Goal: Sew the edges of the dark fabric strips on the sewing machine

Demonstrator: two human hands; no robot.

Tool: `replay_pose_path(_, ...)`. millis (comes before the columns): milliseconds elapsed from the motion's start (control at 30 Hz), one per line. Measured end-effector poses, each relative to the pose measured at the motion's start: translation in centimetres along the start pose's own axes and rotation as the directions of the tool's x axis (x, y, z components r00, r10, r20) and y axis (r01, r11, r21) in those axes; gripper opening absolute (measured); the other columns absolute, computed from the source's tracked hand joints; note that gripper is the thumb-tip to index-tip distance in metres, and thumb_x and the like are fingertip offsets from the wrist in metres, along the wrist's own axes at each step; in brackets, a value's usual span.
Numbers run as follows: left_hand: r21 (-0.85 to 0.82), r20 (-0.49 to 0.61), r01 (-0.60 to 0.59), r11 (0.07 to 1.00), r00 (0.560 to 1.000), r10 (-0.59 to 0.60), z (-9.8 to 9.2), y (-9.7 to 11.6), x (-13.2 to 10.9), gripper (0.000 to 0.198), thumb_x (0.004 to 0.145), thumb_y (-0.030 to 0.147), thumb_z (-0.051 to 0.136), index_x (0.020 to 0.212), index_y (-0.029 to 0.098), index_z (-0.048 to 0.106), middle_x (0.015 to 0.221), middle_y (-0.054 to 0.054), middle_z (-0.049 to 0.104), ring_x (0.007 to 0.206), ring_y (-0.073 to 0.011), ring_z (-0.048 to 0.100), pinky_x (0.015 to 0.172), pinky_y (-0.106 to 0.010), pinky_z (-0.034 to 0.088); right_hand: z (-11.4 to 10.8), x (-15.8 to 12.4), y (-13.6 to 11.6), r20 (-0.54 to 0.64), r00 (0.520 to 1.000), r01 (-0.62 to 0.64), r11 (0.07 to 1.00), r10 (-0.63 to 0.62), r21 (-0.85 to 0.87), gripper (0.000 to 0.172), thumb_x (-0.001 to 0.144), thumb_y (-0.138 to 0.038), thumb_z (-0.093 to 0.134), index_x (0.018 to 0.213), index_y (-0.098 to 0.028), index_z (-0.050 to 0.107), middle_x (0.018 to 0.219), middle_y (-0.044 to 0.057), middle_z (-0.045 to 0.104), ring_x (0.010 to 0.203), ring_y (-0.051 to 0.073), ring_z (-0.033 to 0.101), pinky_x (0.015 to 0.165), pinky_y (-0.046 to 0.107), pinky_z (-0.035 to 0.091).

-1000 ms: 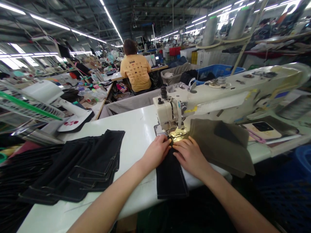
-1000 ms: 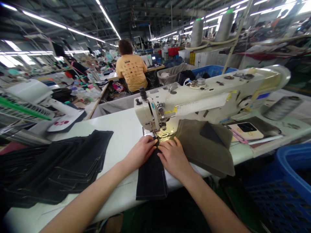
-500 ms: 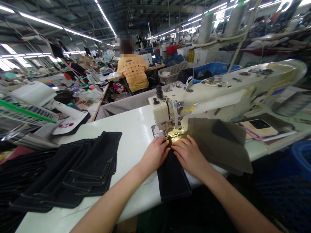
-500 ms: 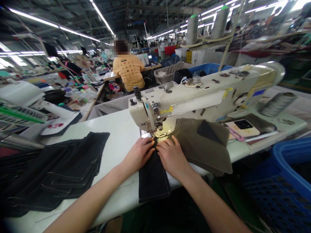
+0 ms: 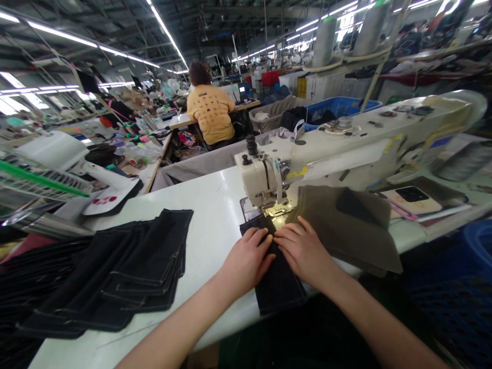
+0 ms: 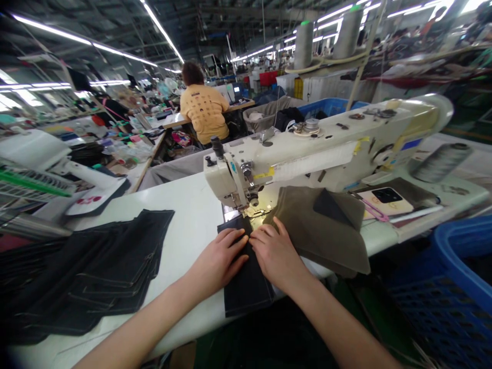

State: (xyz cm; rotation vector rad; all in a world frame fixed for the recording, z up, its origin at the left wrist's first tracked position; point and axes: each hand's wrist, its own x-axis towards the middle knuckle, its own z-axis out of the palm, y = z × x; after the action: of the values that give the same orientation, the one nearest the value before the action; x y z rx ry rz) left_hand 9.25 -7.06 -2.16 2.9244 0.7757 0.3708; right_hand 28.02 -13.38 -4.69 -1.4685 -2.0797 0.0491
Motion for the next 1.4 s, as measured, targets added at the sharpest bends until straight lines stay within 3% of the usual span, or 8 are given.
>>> replay_pose_path(433, 0.023, 0.006, 0.026, 0.999, 1.000, -0.026, -0.2, -4.2, 2.6, 0.031, 0.096, 0.026, 0.054, 0.121, 0.011, 0.065, 0.126, -0.017, 0.062, 0.118, -0.0280, 0.059, 0.103, -0.044, 0.051, 0.9, 3.6, 1.6, 0.033, 0.999, -0.012, 0.996, 0.015, -0.090, 0.021, 0.096, -0.017, 0.054, 0.105, -0.021, 0.072, 0.112, 0.006, 0.072, 0.109, 0.025, 0.058, 0.110, 0.053, 0.031)
replay_pose_path(633, 0.061, 0.049, 0.121, 0.991, 0.991, -0.124, 0.0, -3.1, 2.6, 0.049, 0.091, 0.044, 0.063, 0.128, 0.012, 0.061, 0.138, -0.019, 0.057, 0.129, -0.0330, 0.053, 0.110, -0.049, 0.044, 1.1, 2.8, 1.1, 0.013, 1.000, -0.001, 0.995, 0.003, -0.102, 0.020, 0.096, -0.017, 0.056, 0.108, -0.020, 0.072, 0.113, 0.007, 0.072, 0.111, 0.025, 0.059, 0.111, 0.055, 0.029)
replay_pose_path(800, 0.155, 0.072, 0.204, 0.967, 0.974, -0.217, 0.9, -2.5, 1.9, 0.060, 0.095, 0.051, 0.055, 0.141, 0.012, 0.050, 0.151, -0.019, 0.046, 0.141, -0.0348, 0.041, 0.113, -0.057, 0.037, 1.3, 1.8, 0.4, -0.009, 1.000, 0.001, 0.996, -0.002, -0.092, 0.024, 0.096, -0.015, 0.054, 0.113, -0.021, 0.069, 0.120, 0.006, 0.071, 0.113, 0.024, 0.059, 0.110, 0.054, 0.030)
replay_pose_path(1000, 0.155, 0.064, 0.225, 0.962, 0.969, -0.237, 1.4, -2.9, 1.8, 0.060, 0.097, 0.053, 0.050, 0.144, 0.016, 0.047, 0.154, -0.017, 0.042, 0.145, -0.0338, 0.036, 0.114, -0.056, 0.036, -1.5, -0.3, 1.8, -0.069, 0.976, -0.215, 0.952, 0.205, -0.216, 0.017, 0.093, -0.021, 0.058, 0.106, -0.020, 0.069, 0.103, 0.008, 0.071, 0.094, 0.025, 0.062, 0.082, 0.040, 0.046)
replay_pose_path(1167, 0.063, 0.099, 0.194, 0.979, 0.975, -0.199, -0.1, -3.8, -0.4, 0.066, 0.091, 0.058, 0.057, 0.145, 0.022, 0.045, 0.157, -0.015, 0.038, 0.145, -0.0335, 0.034, 0.114, -0.052, 0.036, -3.7, -2.9, 4.7, -0.032, 0.943, -0.330, 0.926, 0.330, -0.183, 0.016, 0.084, -0.033, 0.068, 0.094, -0.021, 0.067, 0.093, 0.006, 0.068, 0.087, 0.025, 0.065, 0.078, 0.038, 0.049)
replay_pose_path(1233, 0.086, 0.024, 0.302, 0.949, 0.952, -0.305, -1.0, -3.8, -1.7, 0.066, 0.089, 0.059, 0.059, 0.140, 0.018, 0.048, 0.147, -0.019, 0.047, 0.138, -0.0342, 0.044, 0.108, -0.051, 0.042, -3.8, -3.7, 5.5, -0.001, 0.945, -0.324, 0.937, 0.326, -0.128, 0.020, 0.080, -0.036, 0.070, 0.093, -0.022, 0.066, 0.094, 0.006, 0.068, 0.090, 0.026, 0.065, 0.079, 0.039, 0.049)
replay_pose_path(1300, 0.168, -0.040, 0.475, 0.864, 0.879, -0.475, -1.7, -3.6, -2.7, 0.058, 0.091, 0.059, 0.057, 0.122, 0.010, 0.056, 0.122, -0.022, 0.060, 0.118, -0.0346, 0.057, 0.095, -0.049, 0.050, -3.5, -4.1, 5.9, 0.007, 0.948, -0.318, 0.945, 0.319, -0.080, 0.020, 0.079, -0.038, 0.070, 0.090, -0.023, 0.064, 0.092, 0.005, 0.067, 0.090, 0.026, 0.065, 0.079, 0.039, 0.049)
replay_pose_path(1400, 0.223, 0.015, 0.564, 0.795, 0.813, -0.582, -2.2, -2.9, -3.2, 0.037, 0.093, 0.050, 0.058, 0.094, 0.013, 0.058, 0.092, -0.014, 0.064, 0.091, -0.0294, 0.064, 0.078, -0.041, 0.053, -3.2, -4.0, 6.1, 0.002, 0.949, -0.314, 0.949, 0.315, -0.039, 0.015, 0.082, -0.039, 0.067, 0.082, -0.025, 0.062, 0.083, 0.003, 0.066, 0.081, 0.024, 0.064, 0.073, 0.038, 0.048)
